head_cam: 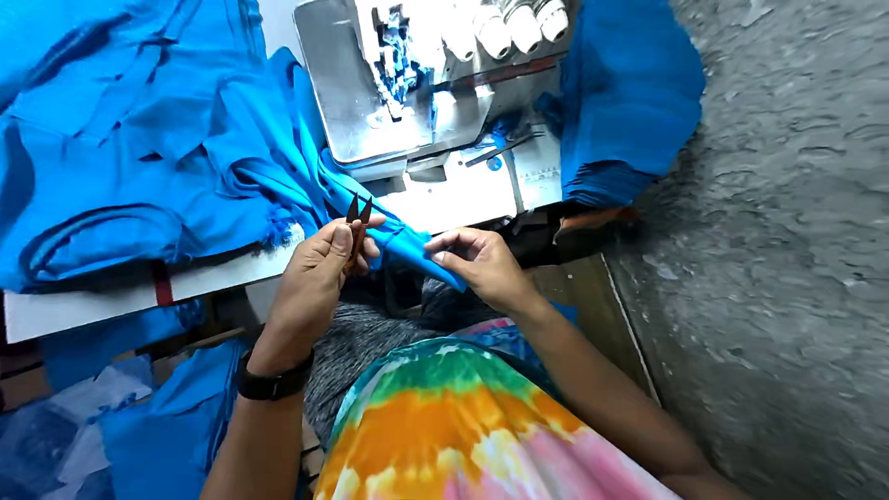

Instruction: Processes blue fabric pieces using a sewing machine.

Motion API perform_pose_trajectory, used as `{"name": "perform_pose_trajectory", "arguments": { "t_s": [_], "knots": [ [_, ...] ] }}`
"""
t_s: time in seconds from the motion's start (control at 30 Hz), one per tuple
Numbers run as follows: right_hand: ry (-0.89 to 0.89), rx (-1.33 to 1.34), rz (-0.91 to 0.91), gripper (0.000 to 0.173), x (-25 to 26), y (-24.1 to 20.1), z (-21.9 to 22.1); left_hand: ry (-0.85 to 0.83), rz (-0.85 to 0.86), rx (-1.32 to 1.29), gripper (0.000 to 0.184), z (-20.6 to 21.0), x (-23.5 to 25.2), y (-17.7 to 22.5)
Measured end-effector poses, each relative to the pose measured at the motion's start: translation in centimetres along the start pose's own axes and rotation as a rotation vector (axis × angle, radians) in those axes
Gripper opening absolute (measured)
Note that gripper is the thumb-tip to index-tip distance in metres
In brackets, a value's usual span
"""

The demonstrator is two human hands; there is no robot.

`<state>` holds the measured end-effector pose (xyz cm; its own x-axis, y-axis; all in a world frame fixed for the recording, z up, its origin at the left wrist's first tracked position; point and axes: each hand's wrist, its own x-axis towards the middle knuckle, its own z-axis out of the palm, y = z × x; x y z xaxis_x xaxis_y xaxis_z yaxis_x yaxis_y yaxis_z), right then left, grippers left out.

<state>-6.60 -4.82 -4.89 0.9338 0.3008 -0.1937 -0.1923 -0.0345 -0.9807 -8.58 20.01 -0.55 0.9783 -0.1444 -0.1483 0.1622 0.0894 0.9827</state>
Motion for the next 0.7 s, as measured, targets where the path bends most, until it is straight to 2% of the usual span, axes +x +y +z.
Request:
{"name": "perform_pose_trajectory", "arguments": {
  "t_s": [0.07,0.2,0.3,0.43,0.7],
  "knots": [
    [-0.022,-0.039,0.013,0.022,0.1,-0.7,0.2,0.056,0.063,0.126,0.033,0.1,-0.2,0.3],
    [0.031,-0.092,-0.054,0.031,0.3,-1.5,0.7,0.092,0.298,0.719,0.029,0.3,0.1,1.4],
    [0.098,-0.182,-0.12,0.041,0.3,-1.9,1.1,0.081,0.418,1.031,0.028,1.1,0.6,1.6],
    [0.152,-0.32,-0.21,0.046,0.2,-1.8,1.2,0.046,0.412,1.203,0.026,2.2,1.5,1.5],
    [0.165,-0.425,-0.291,0.044,-0.4,-1.7,1.4,-0.024,0.393,1.267,0.029,3.2,2.5,0.9]
  ]
}}
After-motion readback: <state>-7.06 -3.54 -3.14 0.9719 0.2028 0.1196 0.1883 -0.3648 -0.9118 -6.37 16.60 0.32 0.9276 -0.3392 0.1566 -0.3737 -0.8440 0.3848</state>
